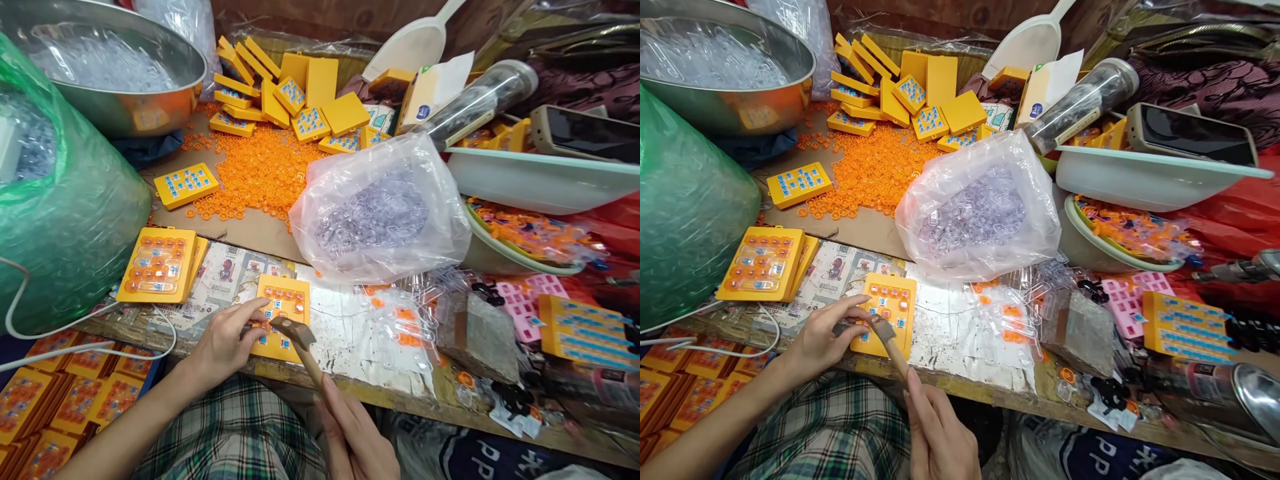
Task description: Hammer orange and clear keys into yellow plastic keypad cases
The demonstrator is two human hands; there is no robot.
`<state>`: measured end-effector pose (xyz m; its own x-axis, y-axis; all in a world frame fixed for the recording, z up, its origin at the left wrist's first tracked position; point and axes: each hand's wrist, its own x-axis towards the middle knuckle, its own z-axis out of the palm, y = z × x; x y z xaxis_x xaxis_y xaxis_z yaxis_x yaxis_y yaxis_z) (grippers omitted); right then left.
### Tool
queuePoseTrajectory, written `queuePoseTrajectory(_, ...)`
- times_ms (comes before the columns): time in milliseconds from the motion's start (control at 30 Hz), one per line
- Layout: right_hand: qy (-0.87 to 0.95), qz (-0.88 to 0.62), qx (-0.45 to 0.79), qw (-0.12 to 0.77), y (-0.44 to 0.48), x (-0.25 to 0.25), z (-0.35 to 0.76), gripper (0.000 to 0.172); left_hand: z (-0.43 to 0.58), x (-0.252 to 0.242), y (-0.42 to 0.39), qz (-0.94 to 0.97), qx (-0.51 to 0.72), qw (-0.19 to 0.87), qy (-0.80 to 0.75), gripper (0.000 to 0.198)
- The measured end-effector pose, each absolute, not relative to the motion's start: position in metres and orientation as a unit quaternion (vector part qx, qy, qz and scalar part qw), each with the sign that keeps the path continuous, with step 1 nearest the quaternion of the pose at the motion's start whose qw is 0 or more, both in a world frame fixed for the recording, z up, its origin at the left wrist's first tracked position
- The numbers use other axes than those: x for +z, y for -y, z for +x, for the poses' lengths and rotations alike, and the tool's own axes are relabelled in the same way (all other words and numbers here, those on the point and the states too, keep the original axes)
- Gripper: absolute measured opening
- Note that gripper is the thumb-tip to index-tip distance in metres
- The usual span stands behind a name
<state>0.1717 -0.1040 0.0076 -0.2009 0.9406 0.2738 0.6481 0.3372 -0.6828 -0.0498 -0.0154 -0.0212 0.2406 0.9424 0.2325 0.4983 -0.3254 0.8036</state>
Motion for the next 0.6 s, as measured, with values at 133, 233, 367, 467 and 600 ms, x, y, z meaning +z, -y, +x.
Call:
queuePoseTrajectory(133,0.77,-0.533,0.2,0.287,0.104,0.004,0.177,0.058,-0.051,-0.019,0.02,0.724,0.348,0.321,-0.501,0.044)
queuePoseTrajectory(233,0.783,-0.53,0.202,0.256,0.103,-0.001,0.18,0.056,-0.056,-0.013,0.015,0.711,0.334,0.362,-0.501,0.041)
queuePoseTrajectory(367,0.735,-0.55,0.202,0.342,0.101,-0.005,0.182,0.058,-0.062,-0.001,-0.031,0.7,0.346,0.267,-0.564,0.03)
queuePoseTrajectory(467,0.675,-0.584,0.16,0.423,0.098,-0.006,0.184,0.055,-0.06,0.002,-0.091,0.662,0.332,0.122,-0.661,0.029)
queuePoseTrajectory(600,0.644,-0.608,0.137,0.443,0.099,-0.008,0.191,0.049,-0.05,-0.005,-0.145,0.633,0.293,0.106,-0.709,0.027)
